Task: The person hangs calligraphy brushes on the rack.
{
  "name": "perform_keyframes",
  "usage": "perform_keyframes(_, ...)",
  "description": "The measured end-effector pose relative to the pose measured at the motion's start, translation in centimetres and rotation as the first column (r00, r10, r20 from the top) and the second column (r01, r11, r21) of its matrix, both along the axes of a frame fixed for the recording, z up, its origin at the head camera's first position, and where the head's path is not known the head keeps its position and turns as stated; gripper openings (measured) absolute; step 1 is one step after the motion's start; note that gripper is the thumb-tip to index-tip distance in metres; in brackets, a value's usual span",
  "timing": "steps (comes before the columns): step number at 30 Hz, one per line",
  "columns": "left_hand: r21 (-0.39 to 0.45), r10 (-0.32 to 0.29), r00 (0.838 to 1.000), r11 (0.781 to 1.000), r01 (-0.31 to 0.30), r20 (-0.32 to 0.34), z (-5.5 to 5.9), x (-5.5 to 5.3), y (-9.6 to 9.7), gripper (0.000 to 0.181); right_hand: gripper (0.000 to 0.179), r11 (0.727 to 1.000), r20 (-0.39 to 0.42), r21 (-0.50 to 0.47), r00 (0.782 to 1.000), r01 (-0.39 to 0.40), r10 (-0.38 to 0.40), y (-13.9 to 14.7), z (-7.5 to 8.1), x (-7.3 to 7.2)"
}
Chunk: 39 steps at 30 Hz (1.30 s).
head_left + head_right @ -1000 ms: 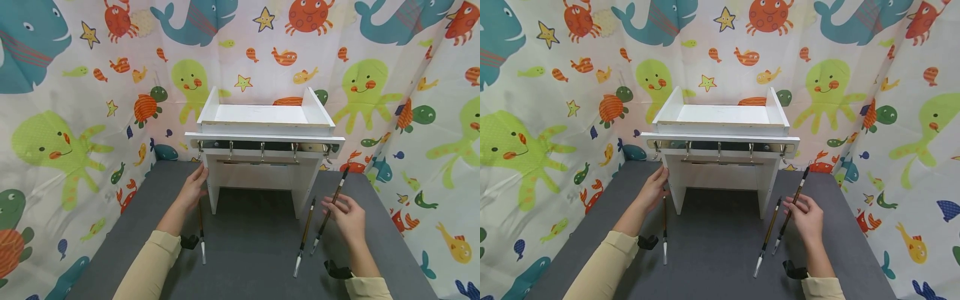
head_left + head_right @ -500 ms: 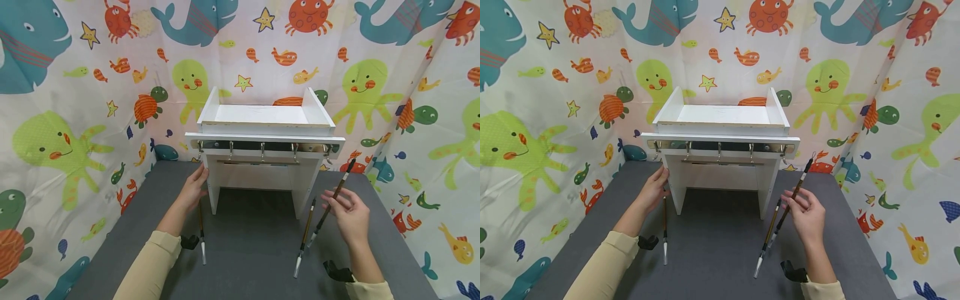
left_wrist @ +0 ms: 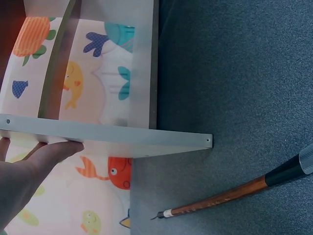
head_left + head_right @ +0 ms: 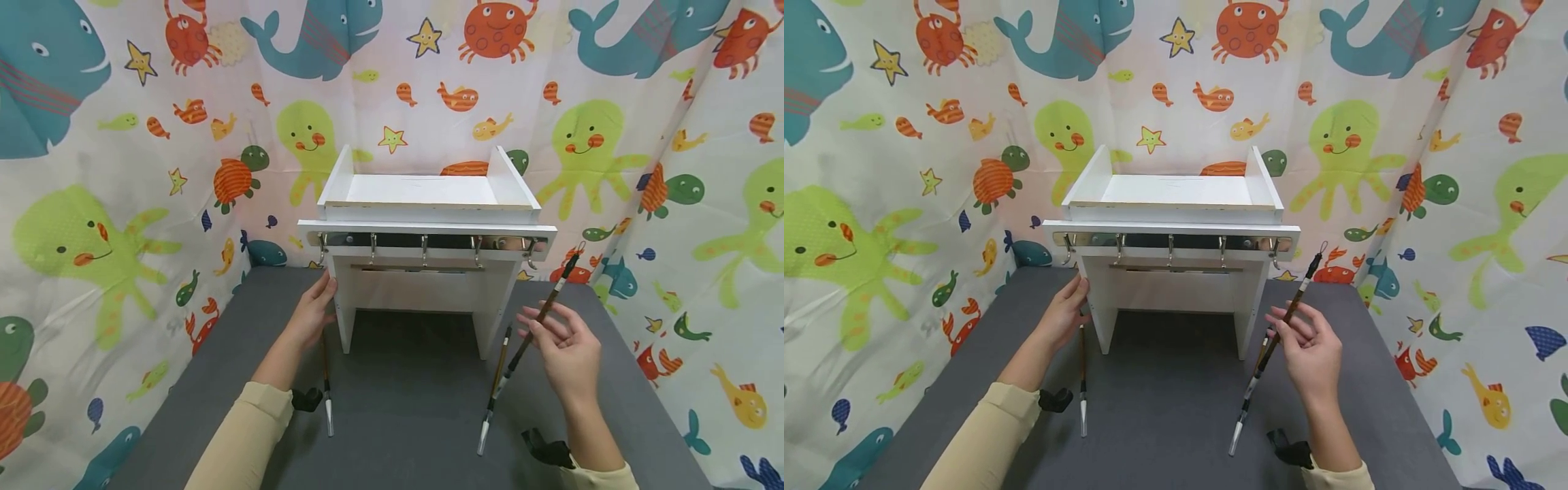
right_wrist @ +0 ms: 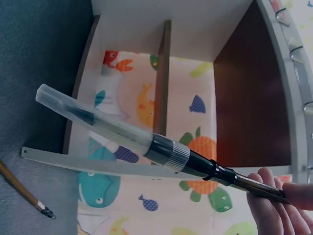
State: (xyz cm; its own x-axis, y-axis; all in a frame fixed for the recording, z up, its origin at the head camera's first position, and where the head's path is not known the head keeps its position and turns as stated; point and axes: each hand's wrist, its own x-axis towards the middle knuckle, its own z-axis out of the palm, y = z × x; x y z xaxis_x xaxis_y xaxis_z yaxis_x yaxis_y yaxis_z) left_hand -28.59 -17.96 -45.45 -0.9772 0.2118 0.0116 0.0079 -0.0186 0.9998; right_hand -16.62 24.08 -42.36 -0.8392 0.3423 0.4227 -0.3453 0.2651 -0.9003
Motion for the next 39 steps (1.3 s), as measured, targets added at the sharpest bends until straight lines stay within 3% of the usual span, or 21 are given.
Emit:
perform_keyframes(11, 0.01, -0.006, 1.0, 1.0, 0.006, 0.006, -0.1, 0.0, -0.4, 0.073, 0.036, 0.996, -0.075, 0.059, 0.995, -0.061, 0.065, -1.7, 1.2, 0.8)
perform_keyframes(19, 0.012, -0.006, 1.0, 1.0, 0.006, 0.018, 0.3, 0.1, -0.2, 0.068, 0.037, 0.99, -0.083, 0.06, 0.988, -0.129, 0.134, -2.8, 1.8, 1.1)
perform_keyframes(25, 0.02, -0.01, 1.0, 1.0, 0.009, 0.026, 0.2, 0.1, -0.1, 0.067, 0.038, 0.973, -0.097, 0.075, 0.97, -0.218, 0.224, -3.4, 1.6, 1.4)
perform_keyframes(32, -0.006, -0.005, 1.0, 1.0, 0.005, 0.018, -0.1, -0.2, 0.0, 0.072, 0.037, 0.952, -0.126, 0.154, 0.95, -0.265, 0.285, -4.3, 1.2, 1.5)
perform_keyframes(39, -0.021, 0.012, 1.0, 1.0, -0.011, 0.014, -0.2, -0.1, -0.2, 0.072, 0.036, 0.934, -0.108, 0.149, 0.934, -0.324, 0.341, -5.2, 0.6, 1.4)
